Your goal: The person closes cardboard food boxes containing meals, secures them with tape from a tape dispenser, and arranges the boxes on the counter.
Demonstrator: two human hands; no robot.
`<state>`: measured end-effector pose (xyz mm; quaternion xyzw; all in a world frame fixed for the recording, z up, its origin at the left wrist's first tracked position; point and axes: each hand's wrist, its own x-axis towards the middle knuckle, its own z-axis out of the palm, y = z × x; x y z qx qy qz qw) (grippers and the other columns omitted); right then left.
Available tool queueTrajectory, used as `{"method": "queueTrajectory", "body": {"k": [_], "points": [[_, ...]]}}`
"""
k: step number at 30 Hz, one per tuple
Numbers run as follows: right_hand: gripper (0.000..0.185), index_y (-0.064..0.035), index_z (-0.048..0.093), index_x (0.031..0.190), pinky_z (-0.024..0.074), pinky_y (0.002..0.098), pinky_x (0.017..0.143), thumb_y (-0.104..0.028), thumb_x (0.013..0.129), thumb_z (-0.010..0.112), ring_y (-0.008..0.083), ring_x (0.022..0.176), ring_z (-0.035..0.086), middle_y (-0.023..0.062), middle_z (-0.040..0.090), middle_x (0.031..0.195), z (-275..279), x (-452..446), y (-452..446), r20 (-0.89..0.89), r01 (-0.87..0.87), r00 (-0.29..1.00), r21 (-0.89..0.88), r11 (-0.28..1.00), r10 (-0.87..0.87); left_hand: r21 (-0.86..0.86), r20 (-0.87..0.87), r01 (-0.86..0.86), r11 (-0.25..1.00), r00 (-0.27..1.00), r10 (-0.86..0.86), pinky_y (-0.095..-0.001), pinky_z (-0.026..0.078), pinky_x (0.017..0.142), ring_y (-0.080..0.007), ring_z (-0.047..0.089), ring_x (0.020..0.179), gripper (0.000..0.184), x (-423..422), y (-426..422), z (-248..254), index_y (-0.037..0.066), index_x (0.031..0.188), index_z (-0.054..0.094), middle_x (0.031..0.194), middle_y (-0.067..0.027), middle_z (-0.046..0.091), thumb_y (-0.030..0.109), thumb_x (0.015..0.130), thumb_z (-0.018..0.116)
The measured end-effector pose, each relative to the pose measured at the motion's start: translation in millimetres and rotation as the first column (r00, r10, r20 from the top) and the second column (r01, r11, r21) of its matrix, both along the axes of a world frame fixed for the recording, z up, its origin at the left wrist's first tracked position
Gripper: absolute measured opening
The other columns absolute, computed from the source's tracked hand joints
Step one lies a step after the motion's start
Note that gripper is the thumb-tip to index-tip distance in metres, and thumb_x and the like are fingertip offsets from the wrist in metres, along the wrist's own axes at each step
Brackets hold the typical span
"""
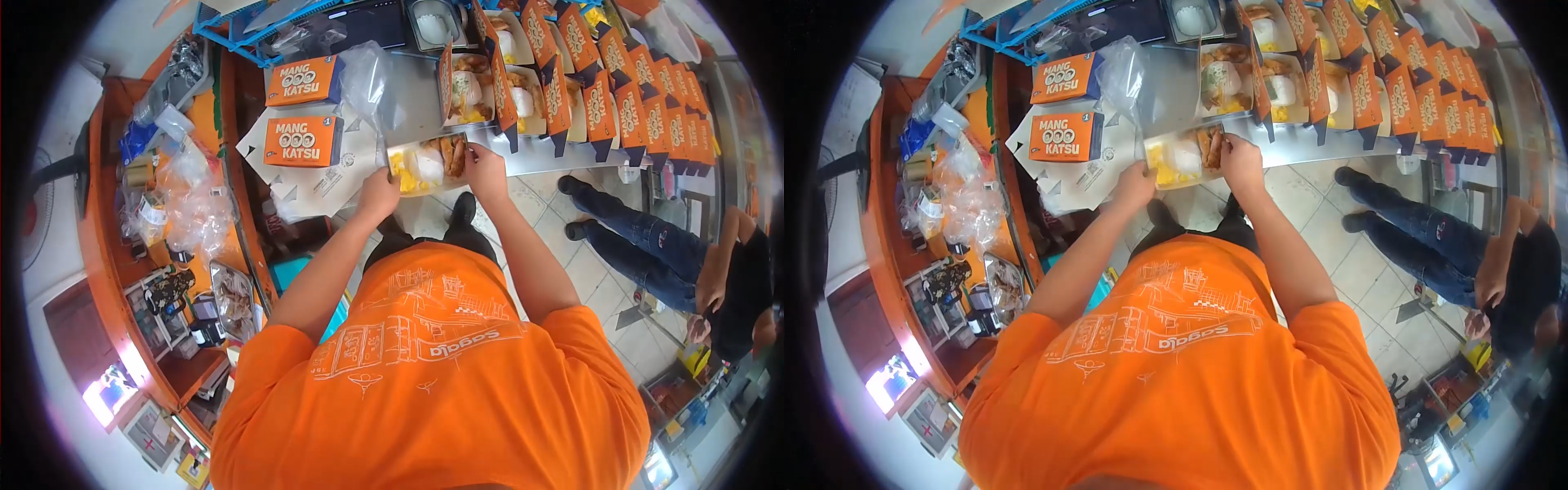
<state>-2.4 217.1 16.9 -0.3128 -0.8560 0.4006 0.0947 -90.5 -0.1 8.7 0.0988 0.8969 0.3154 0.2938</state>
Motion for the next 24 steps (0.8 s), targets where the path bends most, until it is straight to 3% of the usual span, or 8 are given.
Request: {"method": "queueTrajectory", "body": {"k": [6, 11, 14, 16, 18, 20, 22, 24], "points": [[0.022, 0.0004, 0.067, 0.102, 0.0532, 0.0487, 0.073, -0.018, 0.092, 0.06, 0.0462, 0.077, 0.064, 0.0245, 0.067, 0.088, 77, 17, 14, -0.068, -0.158, 0.984, 0.096, 0.983, 0.165, 0.088, -0.017, -0.269, 0.959, 0.962, 0.271, -0.0438, 0.052, 0.08, -0.0378, 0.068, 0.092, 0.029, 21, 5, 34, -0.003, 0.111, 0.063, 0.097, -0.0236, 0.069, 0.02, 0.093, 0.062], [0.024, -0.0018, 0.069, 0.103, 0.0531, 0.0489, 0.069, -0.022, 0.094, 0.06, 0.0414, 0.076, 0.066, 0.0216, 0.069, 0.089, 123, -19, 34, -0.541, -0.091, 0.797, 0.332, 0.939, 0.269, 0.37, -0.742, -0.051, 0.928, 0.584, 0.328, -0.043, 0.049, 0.082, -0.0339, 0.062, 0.089, 0.026, 1, 14, 89, -0.001, 0.116, 0.058, 0.1, -0.018, 0.063, 0.018, 0.098, 0.053], [0.027, -0.004, 0.07, 0.104, 0.0536, 0.0474, 0.071, -0.028, 0.095, 0.06, 0.0393, 0.081, 0.068, 0.0209, 0.07, 0.09, 129, -29, 33, -0.176, -0.303, 0.925, 0.187, 0.934, 0.335, 0.307, -0.677, 0.107, 0.946, 0.723, 0.138, -0.0455, 0.049, 0.085, -0.0351, 0.061, 0.098, 0.027, -28, 26, 116, -0.003, 0.115, 0.057, 0.107, -0.0187, 0.062, 0.019, 0.099, 0.052], [0.031, -0.0044, 0.071, 0.099, 0.0535, 0.0466, 0.073, -0.033, 0.094, 0.062, 0.0392, 0.083, 0.068, 0.0215, 0.07, 0.088, 113, -27, 27, 0.435, -0.491, 0.807, 0.119, 0.863, 0.399, 0.275, -0.367, 0.014, 0.961, 0.925, 0.092, -0.0481, 0.048, 0.087, -0.0376, 0.058, 0.107, 0.031, -27, 32, 111, -0.001, 0.118, 0.055, 0.115, -0.0212, 0.059, 0.024, 0.098, 0.055], [0.029, -0.0064, 0.069, 0.1, 0.0509, 0.048, 0.081, -0.034, 0.09, 0.067, 0.0398, 0.093, 0.065, 0.0208, 0.069, 0.097, 71, -11, 13, 0.544, -0.464, 0.76, 0.072, 0.883, 0.354, -0.204, -0.283, 0.269, 0.941, 0.904, -0.32, -0.0502, 0.048, 0.086, -0.042, 0.055, 0.11, 0.041, -7, 29, 66, 0.002, 0.124, 0.052, 0.122, -0.0237, 0.053, 0.028, 0.094, 0.061], [0.028, -0.0084, 0.067, 0.102, 0.0474, 0.0499, 0.088, -0.032, 0.088, 0.07, 0.0386, 0.103, 0.06, 0.019, 0.065, 0.11, 36, 10, 8, 0.334, -0.349, 0.915, 0.381, 0.856, 0.225, -0.223, -0.437, 0.271, 0.936, 0.831, -0.345, -0.0505, 0.049, 0.087, -0.0432, 0.051, 0.112, 0.053, 7, 20, 30, 0.003, 0.131, 0.049, 0.124, -0.0246, 0.049, 0.029, 0.089, 0.069], [0.035, -0.0089, 0.062, 0.112, 0.0443, 0.0488, 0.094, -0.029, 0.086, 0.072, 0.0384, 0.11, 0.054, 0.0168, 0.059, 0.119, 22, 19, 6, 0.351, -0.344, 0.909, 0.333, 0.878, 0.224, -0.076, -0.639, 0.269, 0.96, 0.726, -0.254, -0.0509, 0.048, 0.092, -0.0444, 0.047, 0.115, 0.064, 16, 9, 17, 0.0, 0.135, 0.044, 0.126, -0.0247, 0.045, 0.024, 0.084, 0.074], [0.042, -0.0056, 0.057, 0.12, 0.0449, 0.0469, 0.094, -0.027, 0.087, 0.07, 0.0398, 0.109, 0.055, 0.0169, 0.061, 0.117, 8, 27, -1, -0.011, -0.152, 0.987, 0.281, 0.948, 0.162, 0.015, -0.612, 0.218, 0.976, 0.774, -0.163, -0.0487, 0.045, 0.097, -0.0432, 0.045, 0.114, 0.065, 32, 17, 1, 0.0, 0.135, 0.044, 0.128, -0.0252, 0.044, 0.017, 0.081, 0.076]]}}
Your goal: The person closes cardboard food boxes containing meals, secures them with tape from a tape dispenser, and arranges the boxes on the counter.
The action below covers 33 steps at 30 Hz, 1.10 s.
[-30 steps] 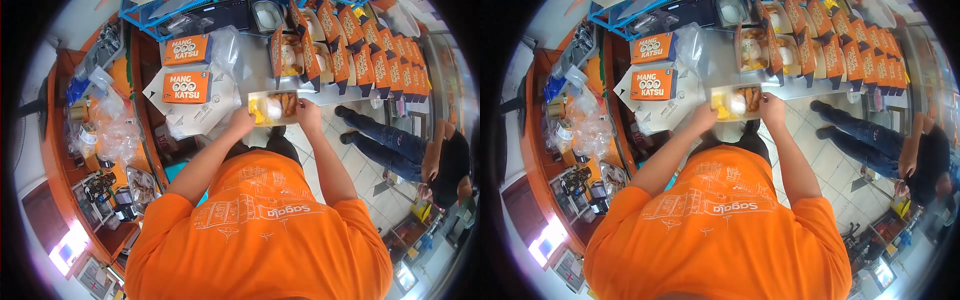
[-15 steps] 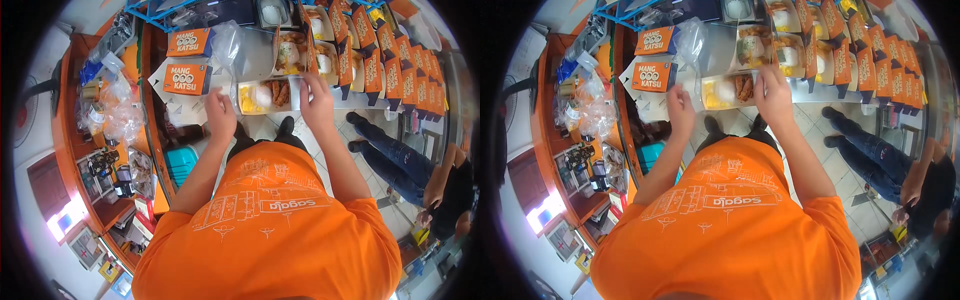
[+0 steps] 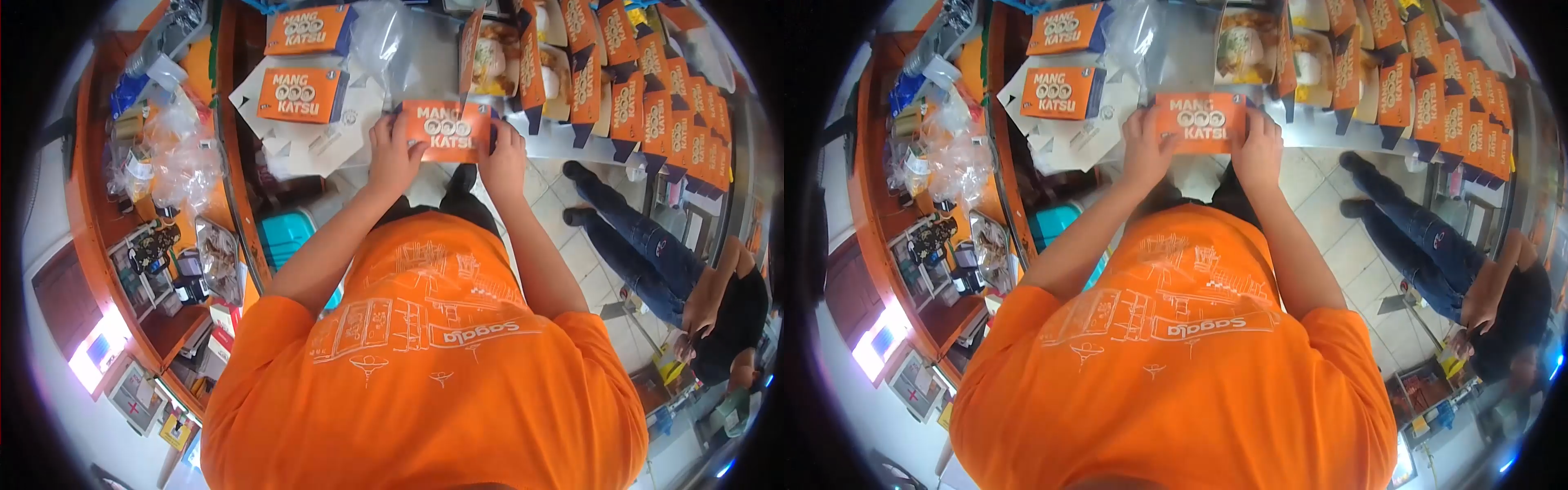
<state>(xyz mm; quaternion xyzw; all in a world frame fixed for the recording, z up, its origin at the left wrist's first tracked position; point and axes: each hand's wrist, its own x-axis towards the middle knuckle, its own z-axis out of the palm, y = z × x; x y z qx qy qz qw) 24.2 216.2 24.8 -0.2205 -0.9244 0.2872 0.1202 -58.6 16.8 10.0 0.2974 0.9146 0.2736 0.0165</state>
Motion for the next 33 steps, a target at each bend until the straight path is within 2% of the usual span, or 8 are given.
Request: {"method": "queueTrajectory", "body": {"k": [2, 4, 7, 9, 23, 26, 30, 33], "points": [[0.053, -0.0039, 0.048, 0.135, 0.0442, 0.0441, 0.097, -0.024, 0.09, 0.067, 0.0414, 0.109, 0.054, 0.0194, 0.06, 0.116, -24, -2, -2, 0.064, 0.109, 0.994, -0.306, 0.946, -0.093, 0.526, 0.509, -0.358, 0.771, 0.859, 0.053, -0.0469, 0.042, 0.1, -0.042, 0.046, 0.113, 0.065, 2, 16, -14, 0.001, 0.135, 0.044, 0.127, -0.0261, 0.046, 0.011, 0.079, 0.076], [0.058, -0.0029, 0.042, 0.144, 0.0435, 0.0423, 0.098, -0.023, 0.093, 0.062, 0.0401, 0.108, 0.055, 0.0235, 0.059, 0.117, -56, -12, 2, -0.031, 0.185, 0.958, -0.692, 0.698, -0.284, 0.338, 0.532, -0.296, 0.893, 0.843, 0.078, -0.0454, 0.045, 0.099, -0.0394, 0.045, 0.118, 0.066, -17, 20, -24, -0.001, 0.136, 0.044, 0.122, -0.0245, 0.052, 0.009, 0.078, 0.075], [0.057, -0.0008, 0.038, 0.146, 0.0426, 0.0429, 0.098, -0.022, 0.097, 0.056, 0.0368, 0.106, 0.057, 0.0267, 0.057, 0.12, -45, -11, 11, 0.097, 0.17, 0.985, -0.449, 0.877, -0.141, 0.201, 0.543, -0.226, 0.953, 0.835, 0.084, -0.0442, 0.049, 0.096, -0.0377, 0.05, 0.119, 0.067, -26, 29, -7, -0.004, 0.136, 0.042, 0.118, -0.0216, 0.058, 0.009, 0.079, 0.076], [0.048, -0.0007, 0.044, 0.141, 0.0452, 0.0442, 0.094, -0.021, 0.099, 0.054, 0.0363, 0.103, 0.06, 0.0247, 0.062, 0.113, -61, -18, 20, -0.067, -0.013, 0.997, -0.473, 0.881, -0.022, 0.381, 0.799, -0.523, 0.763, 0.601, 0.012, -0.0368, 0.047, 0.102, -0.0279, 0.06, 0.119, 0.066, -29, 36, 1, -0.005, 0.135, 0.045, 0.123, -0.0191, 0.062, 0.011, 0.079, 0.077], [0.068, 0.0059, 0.045, 0.139, 0.05, 0.0484, 0.091, -0.044, 0.094, 0.057, 0.0453, 0.105, 0.063, 0.0336, 0.065, 0.106, 5, -32, 43, 0.523, 0.034, 0.841, -0.303, 0.952, 0.137, -0.109, 0.671, -0.06, 0.992, 0.732, 0.118, -0.0413, 0.049, 0.095, -0.038, 0.063, 0.114, 0.065, -47, 25, 57, -0.006, 0.132, 0.048, 0.123, -0.0258, 0.063, 0.036, 0.088, 0.07], [0.078, 0.006, 0.027, 0.149, 0.0485, 0.0502, 0.094, -0.046, 0.097, 0.052, 0.0484, 0.112, 0.059, 0.035, 0.062, 0.117, -4, -19, 21, 0.466, 0.187, 0.884, -0.409, 0.893, 0.028, 0.047, 0.689, -0.305, 0.951, 0.7, 0.191, -0.0473, 0.044, 0.101, -0.0447, 0.056, 0.118, 0.071, -16, 22, 16, -0.007, 0.143, 0.036, 0.126, -0.0299, 0.059, 0.032, 0.091, 0.065], [0.083, 0.0006, 0.027, 0.151, 0.0236, 0.0548, 0.115, -0.043, 0.091, 0.063, 0.0443, 0.143, 0.029, 0.0299, 0.031, 0.153, -61, 11, 14, -0.12, -0.229, 0.966, 0.019, 0.973, 0.229, 0.063, 0.115, 0.037, 0.997, 0.992, -0.044, -0.0534, 0.029, 0.112, -0.0453, 0.035, 0.136, 0.078, 3, 3, -23, -0.004, 0.149, 0.029, 0.148, -0.0285, 0.037, 0.039, 0.091, 0.06], [0.086, -0.0014, 0.028, 0.152, 0.0176, 0.0549, 0.119, -0.046, 0.088, 0.065, 0.0425, 0.146, 0.022, 0.0272, 0.022, 0.158, -21, 5, 20, 0.034, -0.375, 0.926, 0.22, 0.901, 0.377, -0.091, -0.091, 0.222, 0.971, 0.969, -0.23, -0.0544, 0.024, 0.115, -0.0431, 0.029, 0.141, 0.078, -12, 0, -4, -0.001, 0.149, 0.033, 0.154, -0.0257, 0.031, 0.043, 0.09, 0.06]]}}
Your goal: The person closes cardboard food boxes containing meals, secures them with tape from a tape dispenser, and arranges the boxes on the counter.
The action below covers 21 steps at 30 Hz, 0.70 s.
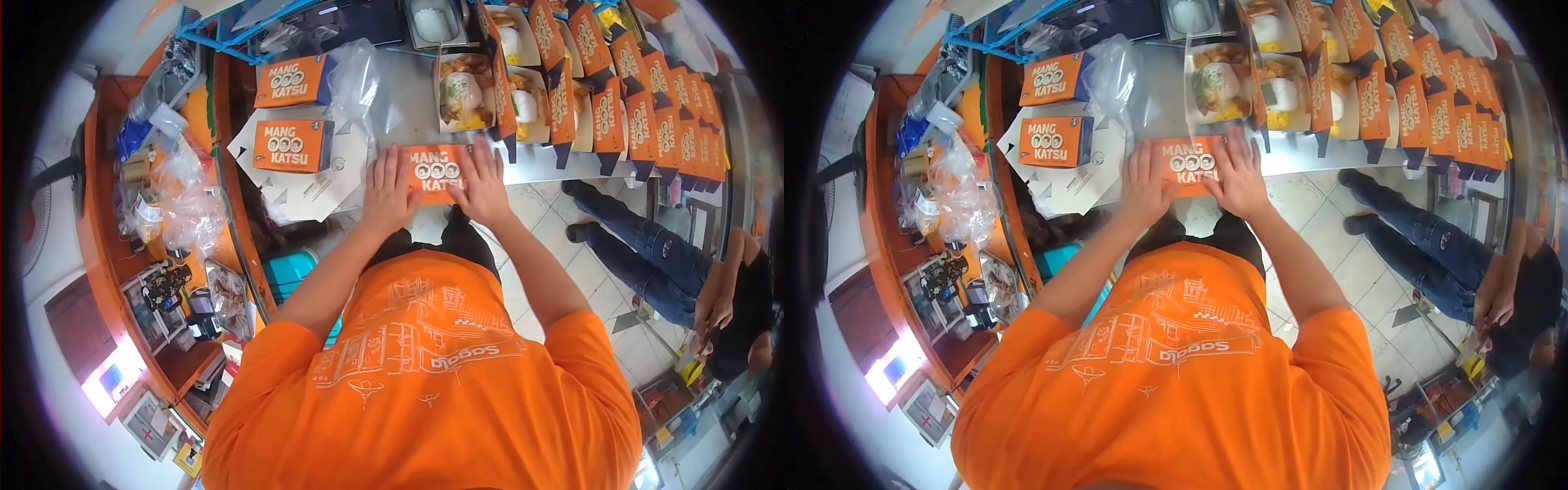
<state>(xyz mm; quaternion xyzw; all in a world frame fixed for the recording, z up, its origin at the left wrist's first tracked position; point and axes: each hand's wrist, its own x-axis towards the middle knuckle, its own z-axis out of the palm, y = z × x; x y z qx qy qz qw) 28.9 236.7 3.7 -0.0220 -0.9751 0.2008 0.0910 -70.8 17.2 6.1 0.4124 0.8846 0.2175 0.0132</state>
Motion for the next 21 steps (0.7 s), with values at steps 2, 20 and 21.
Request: {"method": "queueTrajectory", "body": {"k": [2, 20, 21], "points": [[0.088, -0.0022, 0.028, 0.152, 0.0167, 0.0542, 0.119, -0.048, 0.087, 0.065, 0.0419, 0.147, 0.02, 0.0261, 0.021, 0.159, 14, -2, 13, 0.054, -0.13, 0.99, -0.029, 0.991, 0.132, -0.046, -0.019, 0.242, 0.969, 0.97, -0.243, -0.0549, 0.022, 0.118, -0.0419, 0.026, 0.144, 0.076, -12, -7, 10, 0.008, 0.148, 0.04, 0.154, -0.0228, 0.032, 0.046, 0.086, 0.065], [0.058, -0.008, 0.033, 0.152, 0.0226, 0.0474, 0.121, -0.034, 0.102, 0.045, 0.0474, 0.149, 0.011, 0.0214, 0.025, 0.159, 19, -4, 11, 0.304, -0.394, 0.901, 0.281, 0.875, 0.309, -0.111, -0.044, 0.439, 0.892, 0.894, -0.445, -0.0596, 0.028, 0.114, -0.0401, 0.026, 0.145, 0.064, -31, -8, 14, 0.023, 0.146, 0.047, 0.154, -0.015, 0.036, 0.035, 0.087, 0.069], [0.058, -0.008, 0.033, 0.152, 0.0226, 0.0474, 0.121, -0.034, 0.102, 0.045, 0.0474, 0.149, 0.011, 0.0214, 0.025, 0.159, 24, -3, 9, 0.307, -0.394, 0.902, 0.292, 0.871, 0.305, -0.099, -0.051, 0.439, 0.893, 0.894, -0.445, -0.0596, 0.028, 0.114, -0.0401, 0.026, 0.145, 0.064, -30, -8, 16, 0.023, 0.146, 0.047, 0.154, -0.015, 0.036, 0.035, 0.087, 0.069]]}}
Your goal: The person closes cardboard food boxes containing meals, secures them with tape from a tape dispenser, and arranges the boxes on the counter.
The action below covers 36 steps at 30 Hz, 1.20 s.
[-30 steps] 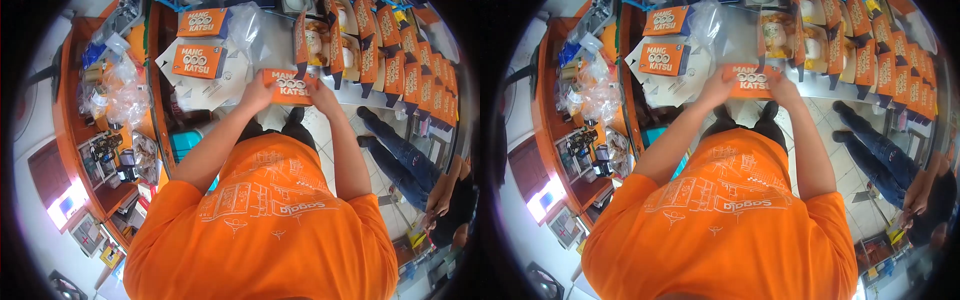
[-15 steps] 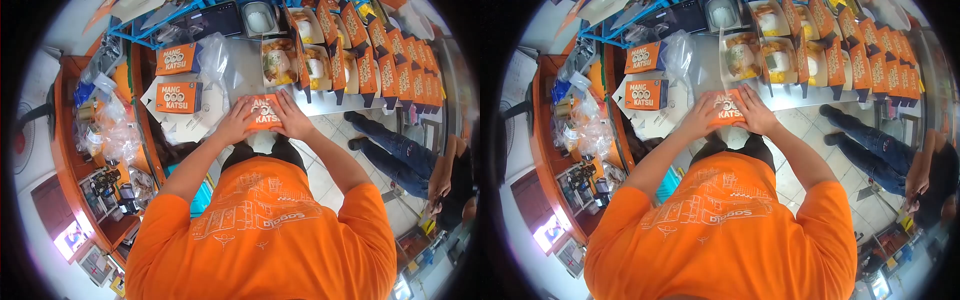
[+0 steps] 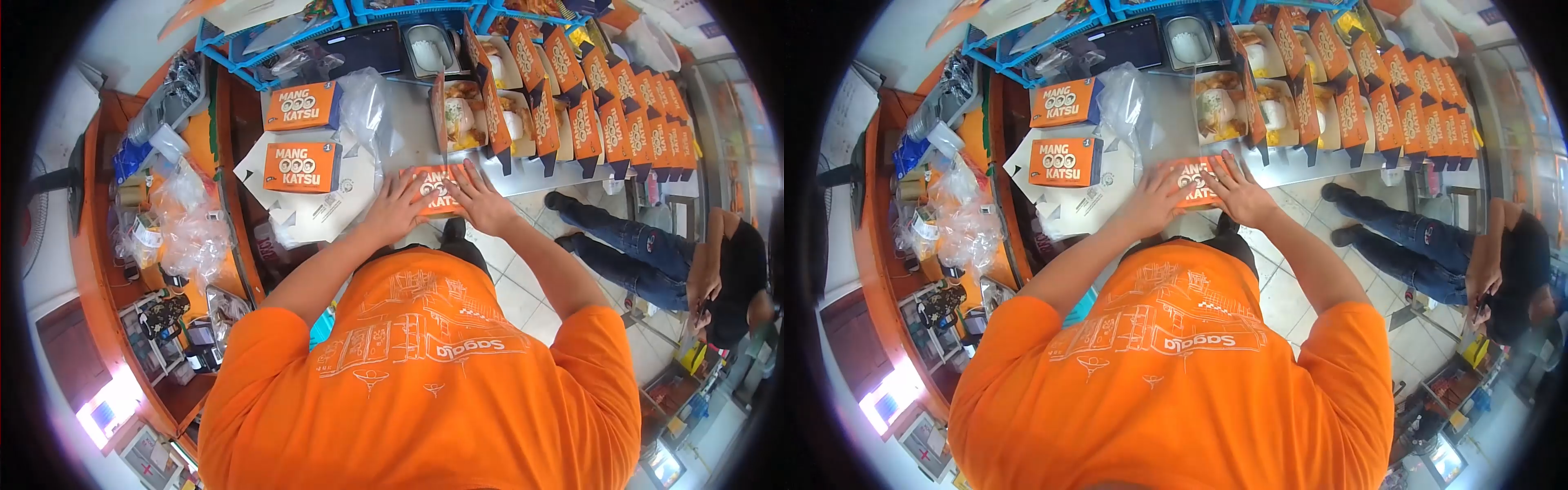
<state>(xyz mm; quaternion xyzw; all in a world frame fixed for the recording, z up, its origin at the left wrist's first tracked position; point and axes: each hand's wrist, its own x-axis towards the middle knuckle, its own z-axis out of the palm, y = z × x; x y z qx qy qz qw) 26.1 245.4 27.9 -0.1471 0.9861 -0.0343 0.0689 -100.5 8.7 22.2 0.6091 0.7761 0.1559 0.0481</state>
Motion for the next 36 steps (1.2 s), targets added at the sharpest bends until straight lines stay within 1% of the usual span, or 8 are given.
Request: {"method": "queueTrajectory", "body": {"k": [7, 11, 14, 16, 19, 23, 29, 36], "points": [[0.069, -0.0136, 0.024, 0.156, 0.0117, 0.0532, 0.122, -0.046, 0.1, 0.047, 0.037, 0.152, 0.008, 0.0123, 0.018, 0.164, -14, -3, 17, -0.105, -0.11, 0.983, 0.325, 0.939, 0.152, 0.033, 0.0, 0.011, 0.999, 1.0, -0.011, -0.0645, 0.028, 0.111, -0.0376, 0.023, 0.147, 0.065, -7, 2, -13, 0.023, 0.145, 0.048, 0.153, -0.0156, 0.036, 0.048, 0.087, 0.065], [0.082, -0.0103, 0.023, 0.156, 0.0096, 0.0589, 0.12, -0.055, 0.094, 0.051, 0.0378, 0.152, 0.008, 0.015, 0.022, 0.162, 11, 4, -5, 0.117, 0.124, 0.986, -0.048, 0.991, -0.118, 0.022, 0.028, -0.007, 1.0, 1.0, 0.006, -0.0655, 0.029, 0.11, -0.0373, 0.023, 0.147, 0.06, -5, 1, -13, 0.023, 0.14, 0.053, 0.153, -0.0145, 0.037, 0.046, 0.087, 0.066], [0.086, -0.0129, 0.015, 0.159, 0.0037, 0.0588, 0.12, -0.065, 0.095, 0.04, 0.0345, 0.153, 0.0, 0.011, 0.012, 0.165, 14, 2, -7, 0.183, 0.102, 0.975, 0.136, 0.985, -0.126, 0.057, -0.001, -0.006, 0.998, 1.0, 0.006, -0.0653, 0.029, 0.11, -0.0368, 0.023, 0.147, 0.059, -6, 2, -16, 0.023, 0.139, 0.054, 0.153, -0.0137, 0.037, 0.045, 0.086, 0.067], [0.07, -0.0099, 0.037, 0.151, 0.0221, 0.0553, 0.119, -0.053, 0.097, 0.05, 0.0352, 0.148, 0.026, 0.0151, 0.034, 0.157, 45, -2, -11, 0.022, 0.121, 0.992, 0.042, 0.992, -0.122, 0.051, -0.011, -0.022, 0.998, 1.0, 0.023, -0.0659, 0.027, 0.111, -0.0361, 0.024, 0.147, 0.06, -4, 2, -13, 0.023, 0.139, 0.054, 0.153, -0.0128, 0.038, 0.044, 0.085, 0.069], [0.026, 0.0001, 0.068, 0.113, 0.0559, 0.0368, 0.082, -0.018, 0.098, 0.057, 0.0297, 0.094, 0.071, 0.0144, 0.072, 0.109, 123, -42, -7, 0.17, 0.561, 0.748, -0.679, 0.473, -0.642, 0.071, 0.235, -0.062, 0.996, 0.971, 0.044, -0.068, 0.02, 0.112, -0.0349, 0.028, 0.145, 0.053, -7, 6, 1, 0.021, 0.134, 0.058, 0.147, -0.0125, 0.043, 0.036, 0.085, 0.07], [0.035, 0.0018, 0.061, 0.124, 0.0506, 0.037, 0.091, -0.019, 0.097, 0.054, 0.0335, 0.103, 0.068, 0.023, 0.069, 0.112, 127, -168, 43, 0.096, 0.292, 0.625, -0.949, 0.118, -0.775, 0.088, 0.311, -0.086, 0.992, 0.949, 0.055, -0.0588, 0.031, 0.111, -0.034, 0.042, 0.136, 0.039, -42, 20, 32, 0.016, 0.124, 0.064, 0.132, -0.016, 0.056, 0.026, 0.087, 0.066], [0.044, 0.0042, 0.063, 0.124, 0.0493, 0.0416, 0.099, -0.017, 0.087, 0.052, 0.0378, 0.115, 0.063, 0.0284, 0.065, 0.12, 78, -311, 102, 0.131, 0.732, 0.673, -0.261, 0.63, -0.728, -0.124, 0.805, -0.739, 0.662, 0.315, 0.503, -0.0459, 0.052, 0.084, -0.0394, 0.066, 0.102, 0.036, -145, 108, 41, 0.005, 0.116, 0.063, 0.113, -0.0226, 0.067, 0.033, 0.095, 0.057], [0.039, 0.002, 0.071, 0.108, 0.0531, 0.0462, 0.093, -0.029, 0.089, 0.057, 0.0406, 0.107, 0.066, 0.0249, 0.069, 0.112, 7, -367, 167, 0.288, 0.273, 0.862, 0.431, 0.86, -0.417, -0.383, 0.727, -0.716, 0.584, 0.157, 0.669, -0.0471, 0.044, 0.1, -0.0397, 0.059, 0.119, 0.06, -185, 183, -15, 0.002, 0.119, 0.064, 0.123, -0.0234, 0.065, 0.055, 0.095, 0.05]]}}
